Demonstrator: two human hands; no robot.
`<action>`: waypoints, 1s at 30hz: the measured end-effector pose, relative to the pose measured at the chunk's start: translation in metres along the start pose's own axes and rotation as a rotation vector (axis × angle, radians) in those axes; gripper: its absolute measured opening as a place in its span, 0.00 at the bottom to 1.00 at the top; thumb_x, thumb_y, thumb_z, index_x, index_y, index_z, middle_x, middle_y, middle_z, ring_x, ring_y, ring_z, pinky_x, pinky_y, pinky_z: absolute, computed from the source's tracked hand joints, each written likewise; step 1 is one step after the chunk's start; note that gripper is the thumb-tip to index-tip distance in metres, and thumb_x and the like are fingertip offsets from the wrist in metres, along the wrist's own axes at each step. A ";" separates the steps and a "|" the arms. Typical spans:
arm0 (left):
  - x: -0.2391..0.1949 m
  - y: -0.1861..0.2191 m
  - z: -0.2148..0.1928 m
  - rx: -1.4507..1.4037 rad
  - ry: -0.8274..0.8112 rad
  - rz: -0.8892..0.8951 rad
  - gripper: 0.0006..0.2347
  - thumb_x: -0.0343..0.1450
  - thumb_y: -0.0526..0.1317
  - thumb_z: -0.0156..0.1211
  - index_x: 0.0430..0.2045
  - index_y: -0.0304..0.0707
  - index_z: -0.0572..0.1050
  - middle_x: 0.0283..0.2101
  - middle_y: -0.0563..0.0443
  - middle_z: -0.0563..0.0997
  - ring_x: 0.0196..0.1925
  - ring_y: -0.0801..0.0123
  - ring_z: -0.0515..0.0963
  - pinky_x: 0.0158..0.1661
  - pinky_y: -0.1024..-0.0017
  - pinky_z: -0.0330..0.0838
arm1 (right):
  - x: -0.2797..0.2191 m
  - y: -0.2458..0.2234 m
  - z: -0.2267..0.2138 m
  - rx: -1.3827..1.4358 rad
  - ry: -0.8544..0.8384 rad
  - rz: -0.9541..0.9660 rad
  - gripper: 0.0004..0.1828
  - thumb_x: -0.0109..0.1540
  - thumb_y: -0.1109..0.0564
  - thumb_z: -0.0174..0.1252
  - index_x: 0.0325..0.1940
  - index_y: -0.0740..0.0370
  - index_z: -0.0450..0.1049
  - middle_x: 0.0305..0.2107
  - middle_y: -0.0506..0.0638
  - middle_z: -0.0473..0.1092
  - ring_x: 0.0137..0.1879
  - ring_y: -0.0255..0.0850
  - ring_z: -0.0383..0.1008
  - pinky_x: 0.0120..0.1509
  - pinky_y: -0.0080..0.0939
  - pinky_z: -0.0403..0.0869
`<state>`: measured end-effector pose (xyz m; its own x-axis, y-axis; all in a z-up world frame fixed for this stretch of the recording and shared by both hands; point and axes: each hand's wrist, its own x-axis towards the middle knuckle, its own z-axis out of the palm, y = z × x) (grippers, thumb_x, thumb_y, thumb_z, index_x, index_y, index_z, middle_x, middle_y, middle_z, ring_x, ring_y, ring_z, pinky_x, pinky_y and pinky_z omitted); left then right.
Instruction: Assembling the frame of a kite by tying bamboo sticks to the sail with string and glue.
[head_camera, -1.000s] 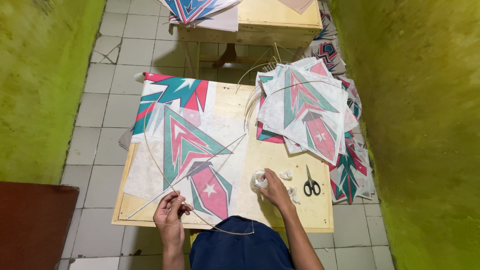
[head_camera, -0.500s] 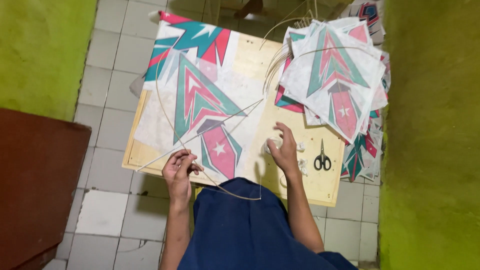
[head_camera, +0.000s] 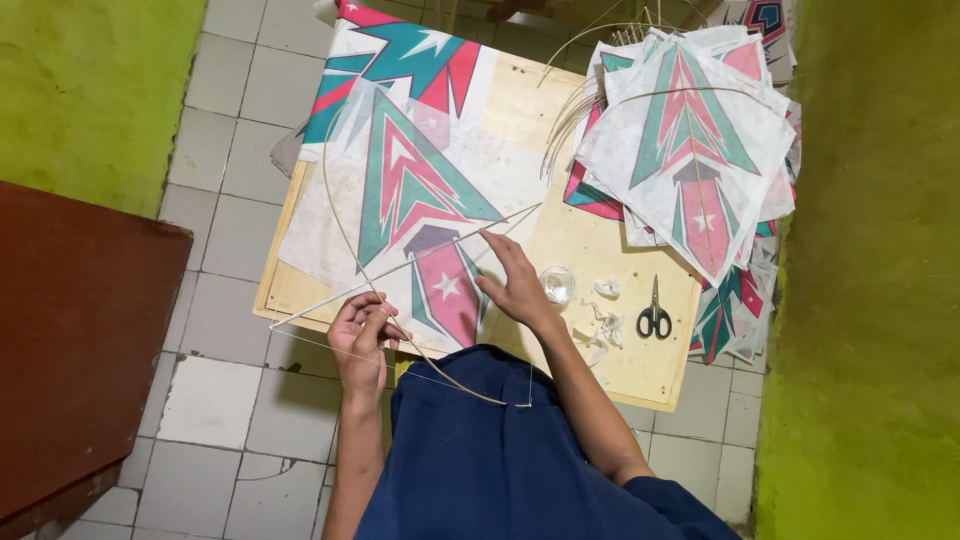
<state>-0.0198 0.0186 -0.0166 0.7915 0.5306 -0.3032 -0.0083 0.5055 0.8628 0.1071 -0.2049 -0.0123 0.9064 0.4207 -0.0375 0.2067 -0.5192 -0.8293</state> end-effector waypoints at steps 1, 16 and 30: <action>0.000 0.000 0.000 0.004 0.003 -0.006 0.09 0.68 0.30 0.62 0.40 0.25 0.73 0.25 0.39 0.77 0.15 0.55 0.82 0.13 0.77 0.70 | 0.001 0.000 0.001 -0.011 -0.023 0.028 0.41 0.58 0.55 0.65 0.75 0.45 0.60 0.62 0.62 0.63 0.70 0.61 0.64 0.73 0.61 0.64; -0.001 0.005 0.007 0.011 0.001 -0.020 0.10 0.69 0.31 0.62 0.41 0.26 0.73 0.26 0.41 0.76 0.16 0.55 0.83 0.13 0.79 0.69 | 0.004 0.012 0.012 -0.310 -0.085 0.059 0.40 0.61 0.51 0.60 0.78 0.42 0.55 0.64 0.63 0.60 0.69 0.62 0.64 0.67 0.64 0.68; 0.000 0.007 0.007 0.017 -0.006 -0.020 0.10 0.69 0.31 0.62 0.41 0.26 0.73 0.26 0.41 0.76 0.16 0.55 0.82 0.13 0.79 0.69 | 0.008 -0.006 0.008 -0.350 -0.151 0.097 0.45 0.61 0.51 0.59 0.80 0.46 0.49 0.66 0.66 0.58 0.69 0.64 0.63 0.64 0.67 0.69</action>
<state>-0.0158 0.0174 -0.0080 0.7951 0.5163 -0.3182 0.0178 0.5045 0.8632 0.1097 -0.1924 -0.0125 0.8689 0.4486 -0.2091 0.2597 -0.7729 -0.5789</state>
